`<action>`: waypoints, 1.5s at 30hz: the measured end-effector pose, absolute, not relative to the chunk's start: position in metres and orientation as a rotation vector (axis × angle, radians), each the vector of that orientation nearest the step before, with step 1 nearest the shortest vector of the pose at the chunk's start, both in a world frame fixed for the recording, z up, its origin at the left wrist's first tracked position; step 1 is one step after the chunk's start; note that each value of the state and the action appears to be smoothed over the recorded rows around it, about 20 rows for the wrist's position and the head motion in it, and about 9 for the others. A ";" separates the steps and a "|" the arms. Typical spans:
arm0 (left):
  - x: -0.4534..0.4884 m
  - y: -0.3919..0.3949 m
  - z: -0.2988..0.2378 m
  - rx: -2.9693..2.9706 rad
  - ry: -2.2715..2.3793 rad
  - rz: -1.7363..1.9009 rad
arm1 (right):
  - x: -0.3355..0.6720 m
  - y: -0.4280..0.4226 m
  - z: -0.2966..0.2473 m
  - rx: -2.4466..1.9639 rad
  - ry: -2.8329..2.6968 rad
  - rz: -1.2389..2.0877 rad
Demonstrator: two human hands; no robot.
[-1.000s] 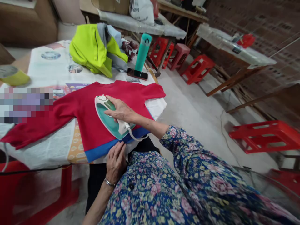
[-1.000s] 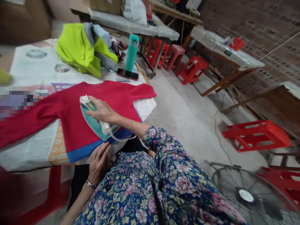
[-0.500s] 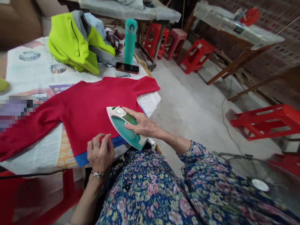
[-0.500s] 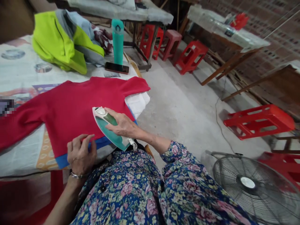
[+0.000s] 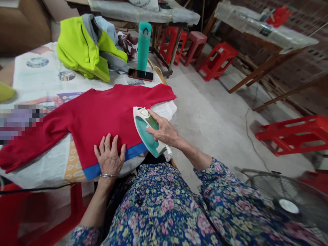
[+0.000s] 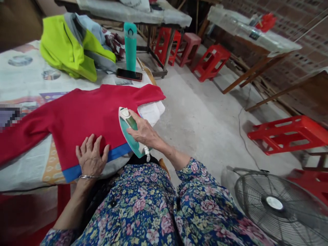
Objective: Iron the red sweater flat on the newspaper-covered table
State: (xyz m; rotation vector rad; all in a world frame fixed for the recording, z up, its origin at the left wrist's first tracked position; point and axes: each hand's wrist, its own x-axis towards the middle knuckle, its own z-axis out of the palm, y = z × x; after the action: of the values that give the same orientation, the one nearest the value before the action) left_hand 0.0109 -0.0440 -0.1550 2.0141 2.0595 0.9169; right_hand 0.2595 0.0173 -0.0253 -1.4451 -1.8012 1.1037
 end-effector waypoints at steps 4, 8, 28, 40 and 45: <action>0.006 -0.041 -0.160 1.981 2.003 1.078 | 0.237 0.011 -0.019 -1.335 -1.840 1.146; -0.001 -0.041 -0.157 1.893 1.927 1.286 | 0.210 0.011 -0.019 -1.273 -1.876 1.188; 0.035 -0.041 -0.061 1.109 1.700 1.248 | 0.174 0.045 -0.079 -1.248 -1.900 1.122; 0.031 -0.065 -0.043 0.707 1.716 1.333 | 0.181 0.030 -0.125 -1.371 -2.191 0.826; 0.008 -0.087 -0.028 0.745 1.798 1.353 | 0.177 0.029 -0.127 -1.423 -2.300 0.662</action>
State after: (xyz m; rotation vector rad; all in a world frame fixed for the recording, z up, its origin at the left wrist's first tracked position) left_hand 0.0078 -0.0873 -0.0279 0.7448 1.7977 1.3534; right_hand 0.1775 0.0290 -0.1267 -1.4231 -2.3004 0.6618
